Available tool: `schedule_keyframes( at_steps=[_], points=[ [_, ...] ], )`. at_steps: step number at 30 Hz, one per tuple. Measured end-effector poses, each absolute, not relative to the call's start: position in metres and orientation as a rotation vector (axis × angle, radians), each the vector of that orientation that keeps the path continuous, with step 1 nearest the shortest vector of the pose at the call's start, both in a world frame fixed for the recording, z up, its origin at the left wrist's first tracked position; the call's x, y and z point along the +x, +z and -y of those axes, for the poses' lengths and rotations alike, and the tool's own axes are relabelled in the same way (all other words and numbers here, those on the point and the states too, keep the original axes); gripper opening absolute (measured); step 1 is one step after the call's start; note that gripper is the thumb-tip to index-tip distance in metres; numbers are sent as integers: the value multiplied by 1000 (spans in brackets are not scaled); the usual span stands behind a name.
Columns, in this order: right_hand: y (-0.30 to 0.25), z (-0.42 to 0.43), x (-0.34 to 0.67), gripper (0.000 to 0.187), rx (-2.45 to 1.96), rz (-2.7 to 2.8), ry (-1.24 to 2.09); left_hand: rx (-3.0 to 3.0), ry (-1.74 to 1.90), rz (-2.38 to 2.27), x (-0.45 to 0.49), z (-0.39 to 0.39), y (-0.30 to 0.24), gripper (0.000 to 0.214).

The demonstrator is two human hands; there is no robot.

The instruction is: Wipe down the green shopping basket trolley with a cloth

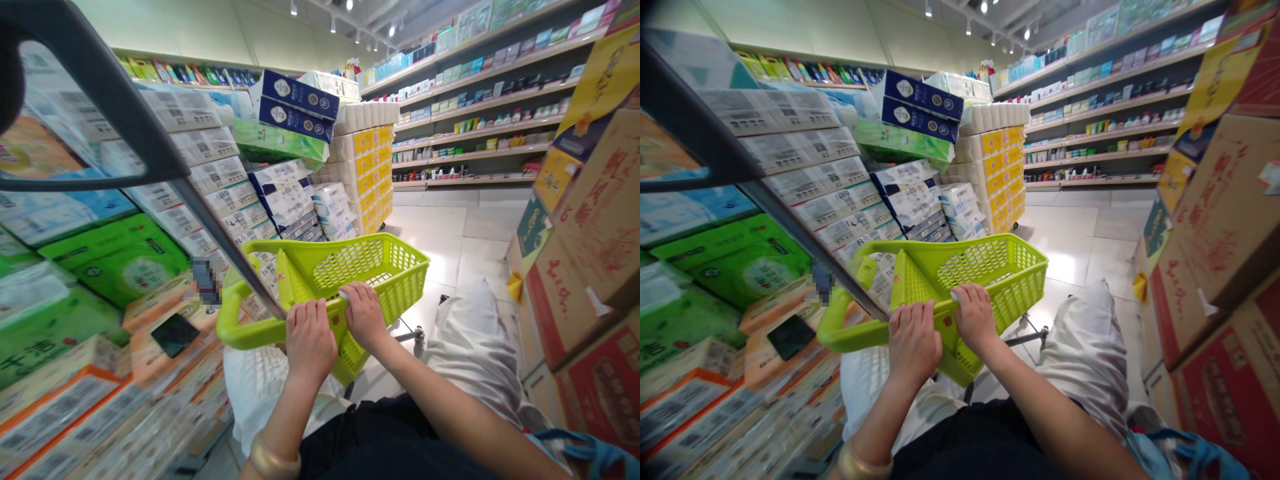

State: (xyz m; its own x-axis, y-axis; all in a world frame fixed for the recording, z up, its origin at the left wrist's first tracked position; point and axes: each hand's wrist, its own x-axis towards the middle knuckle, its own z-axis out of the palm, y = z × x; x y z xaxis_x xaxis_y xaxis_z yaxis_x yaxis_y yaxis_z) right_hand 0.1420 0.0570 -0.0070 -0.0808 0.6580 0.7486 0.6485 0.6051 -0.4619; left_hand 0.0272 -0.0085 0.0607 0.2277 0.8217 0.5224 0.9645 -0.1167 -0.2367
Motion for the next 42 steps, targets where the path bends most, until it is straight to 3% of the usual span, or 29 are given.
schedule_keyframes(
  at_steps=[27,34,42],
  points=[
    [-2,-54,147,39,-1142,1761,21,-1959,-345,1597,30,9,56,42],
    [3,-46,136,37,-990,1828,47,-1979,-383,1613,31,10,56,39],
    [-15,-62,158,40,-1173,1690,-19,-1969,-355,1604,32,10,55,45]
  ],
)
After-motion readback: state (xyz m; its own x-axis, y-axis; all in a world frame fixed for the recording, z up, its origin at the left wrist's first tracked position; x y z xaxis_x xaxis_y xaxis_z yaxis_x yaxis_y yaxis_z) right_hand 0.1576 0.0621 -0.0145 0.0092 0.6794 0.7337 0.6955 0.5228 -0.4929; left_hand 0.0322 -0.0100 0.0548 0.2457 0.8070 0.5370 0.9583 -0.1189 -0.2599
